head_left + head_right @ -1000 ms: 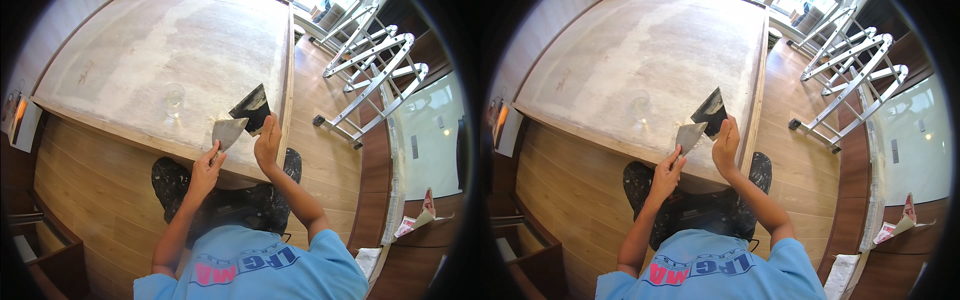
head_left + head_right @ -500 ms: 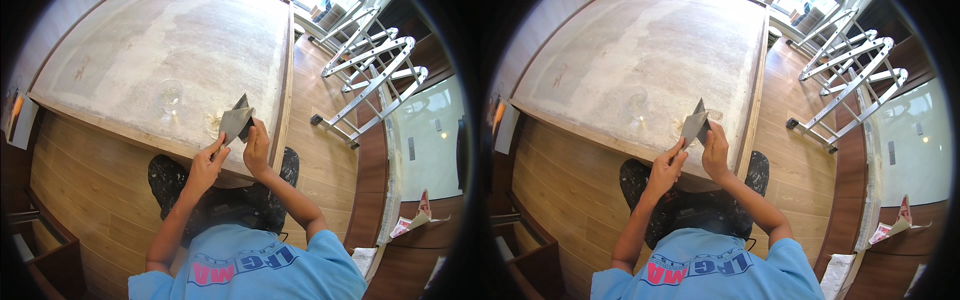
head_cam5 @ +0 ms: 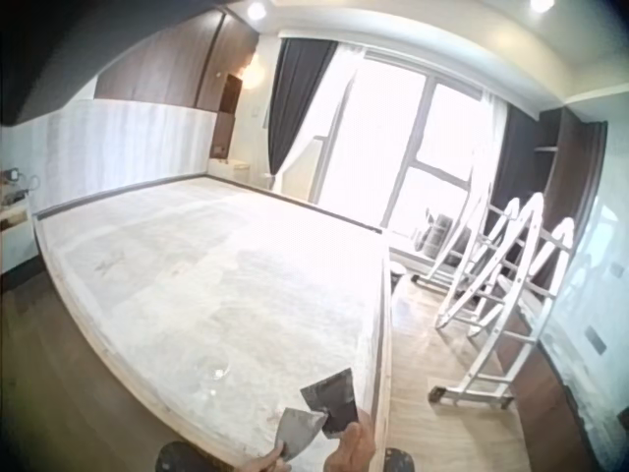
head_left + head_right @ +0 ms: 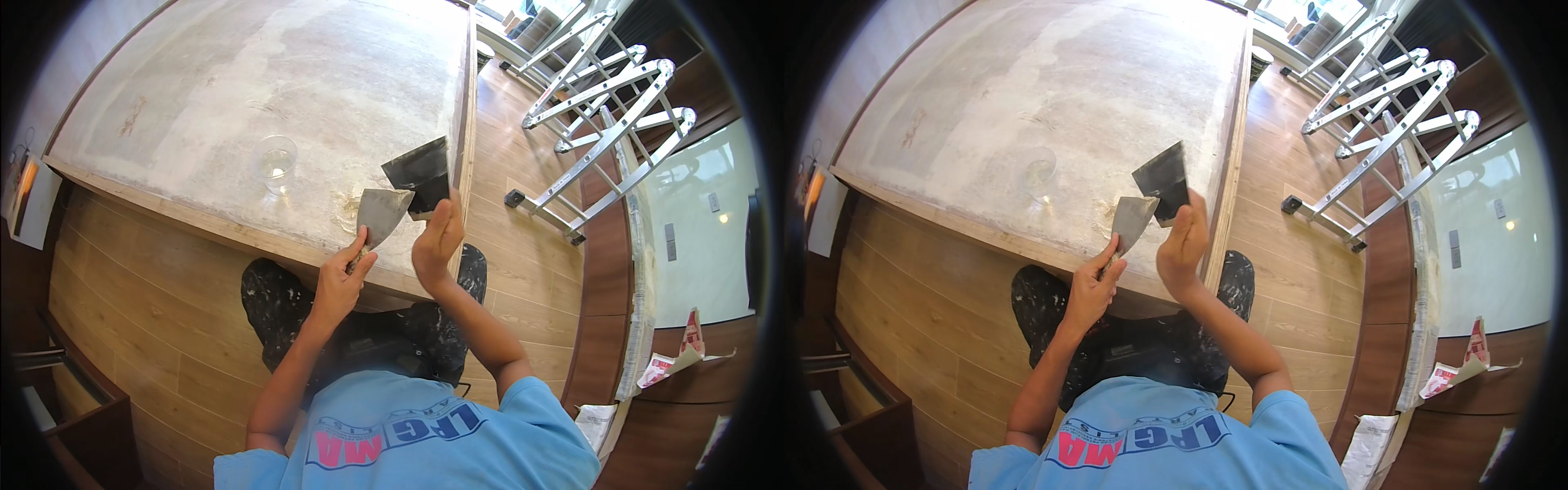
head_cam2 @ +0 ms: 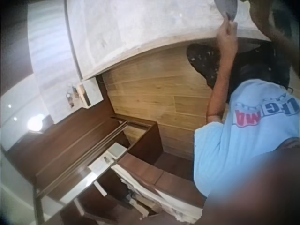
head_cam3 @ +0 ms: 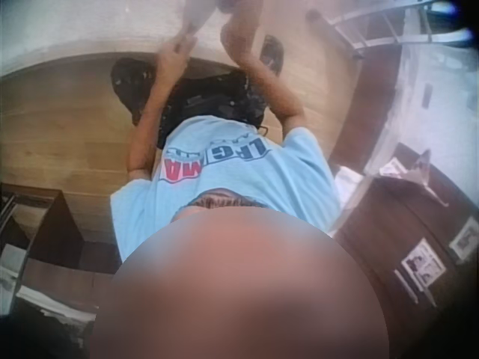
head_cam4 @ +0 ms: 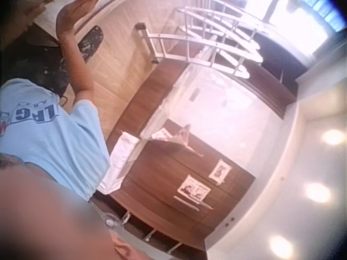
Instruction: The person fills a glass with water at a sink, carries it to a workbench, and uses a putty knife to mix a white paste-like compound on the bench surface. The person repeatedly scrapes and blends the compound with the knife.
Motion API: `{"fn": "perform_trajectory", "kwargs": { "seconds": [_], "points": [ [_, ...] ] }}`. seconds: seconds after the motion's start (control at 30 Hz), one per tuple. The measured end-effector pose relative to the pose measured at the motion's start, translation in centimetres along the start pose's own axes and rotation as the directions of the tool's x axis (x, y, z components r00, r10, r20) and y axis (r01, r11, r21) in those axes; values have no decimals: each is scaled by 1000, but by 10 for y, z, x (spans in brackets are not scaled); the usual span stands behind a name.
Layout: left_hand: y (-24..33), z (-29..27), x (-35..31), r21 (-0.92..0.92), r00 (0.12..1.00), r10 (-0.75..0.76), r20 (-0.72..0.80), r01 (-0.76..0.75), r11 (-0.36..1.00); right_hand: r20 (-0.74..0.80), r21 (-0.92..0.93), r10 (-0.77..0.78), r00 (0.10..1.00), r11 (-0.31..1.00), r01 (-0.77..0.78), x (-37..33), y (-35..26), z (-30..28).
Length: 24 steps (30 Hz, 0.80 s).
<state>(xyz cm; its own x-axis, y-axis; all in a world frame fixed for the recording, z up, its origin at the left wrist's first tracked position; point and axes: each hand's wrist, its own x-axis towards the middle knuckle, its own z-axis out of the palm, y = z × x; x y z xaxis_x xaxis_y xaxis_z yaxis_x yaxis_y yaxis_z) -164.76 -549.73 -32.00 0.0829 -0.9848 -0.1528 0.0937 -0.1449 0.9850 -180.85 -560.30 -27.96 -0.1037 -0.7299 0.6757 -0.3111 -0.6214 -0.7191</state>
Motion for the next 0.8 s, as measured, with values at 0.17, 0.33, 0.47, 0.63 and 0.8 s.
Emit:
{"fn": "perform_trajectory", "kwargs": {
  "seconds": [0.17, 0.33, 0.47, 0.63, 0.8],
  "points": [
    [3, 2, 5, 74, 987, 160, -10, -159, 984, 102, -19, 43, 994, 999, -41, -19, -2, 0],
    [18, -14, 22, -71, 999, 37, -23, -39, 997, 324, -41, 67, 944, 998, -57, -31, 5, -7],
    [23, -38, 42, 87, 941, 321, -106, -313, 946, 157, -179, 476, 865, 875, -449, 0, 27, -26],
    [9, -61, 51, 268, 894, 447, -24, -425, 865, 741, 437, 630, 233, -188, -879, 54, 44, -72],
    [-4, -54, 54, 261, 871, 487, 68, -487, 834, 979, 159, 12, 201, -657, -737, 22, 5, -74]
  ]
}}
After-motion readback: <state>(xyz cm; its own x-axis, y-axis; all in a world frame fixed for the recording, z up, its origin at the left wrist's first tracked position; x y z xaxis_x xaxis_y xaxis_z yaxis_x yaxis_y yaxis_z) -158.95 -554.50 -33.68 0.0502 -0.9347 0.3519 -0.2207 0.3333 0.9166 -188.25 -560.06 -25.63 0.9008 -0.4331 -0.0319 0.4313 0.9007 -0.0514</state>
